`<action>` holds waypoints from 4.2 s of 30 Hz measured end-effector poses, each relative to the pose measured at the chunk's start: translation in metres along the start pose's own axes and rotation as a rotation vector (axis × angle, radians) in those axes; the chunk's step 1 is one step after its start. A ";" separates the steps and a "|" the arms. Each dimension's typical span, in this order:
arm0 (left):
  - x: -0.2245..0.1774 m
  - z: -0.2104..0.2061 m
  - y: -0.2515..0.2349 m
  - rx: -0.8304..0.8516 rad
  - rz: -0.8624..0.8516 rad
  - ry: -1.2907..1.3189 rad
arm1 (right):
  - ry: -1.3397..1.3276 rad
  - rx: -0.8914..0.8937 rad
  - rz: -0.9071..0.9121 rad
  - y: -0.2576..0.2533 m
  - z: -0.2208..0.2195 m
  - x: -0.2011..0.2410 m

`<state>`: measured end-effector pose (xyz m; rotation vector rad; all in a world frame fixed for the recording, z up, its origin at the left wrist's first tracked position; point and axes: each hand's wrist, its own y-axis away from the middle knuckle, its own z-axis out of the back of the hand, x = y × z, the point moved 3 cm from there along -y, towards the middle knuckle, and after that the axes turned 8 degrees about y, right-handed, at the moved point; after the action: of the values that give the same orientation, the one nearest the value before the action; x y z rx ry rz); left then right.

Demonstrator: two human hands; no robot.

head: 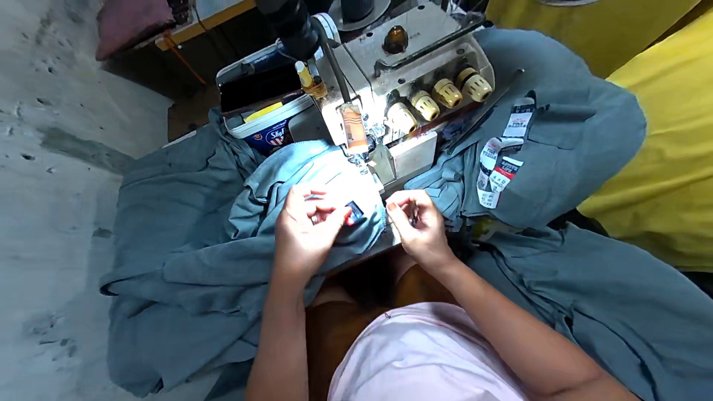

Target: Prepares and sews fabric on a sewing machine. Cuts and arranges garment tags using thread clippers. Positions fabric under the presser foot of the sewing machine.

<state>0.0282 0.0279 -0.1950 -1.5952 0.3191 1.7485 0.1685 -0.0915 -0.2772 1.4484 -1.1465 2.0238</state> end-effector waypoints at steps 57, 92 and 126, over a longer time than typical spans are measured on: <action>-0.001 -0.048 -0.015 0.210 -0.492 -0.860 | 0.399 0.340 -0.001 -0.020 0.007 0.024; 0.024 -0.048 -0.014 0.184 -0.470 -0.875 | 0.190 0.128 -0.064 -0.010 0.000 0.011; 0.000 -0.005 0.005 0.062 -0.156 -0.883 | 0.085 0.279 -0.109 0.037 0.038 -0.008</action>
<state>0.0285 0.0214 -0.1972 -0.6597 -0.1766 2.0901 0.1677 -0.1420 -0.2939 1.4990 -0.7564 2.2115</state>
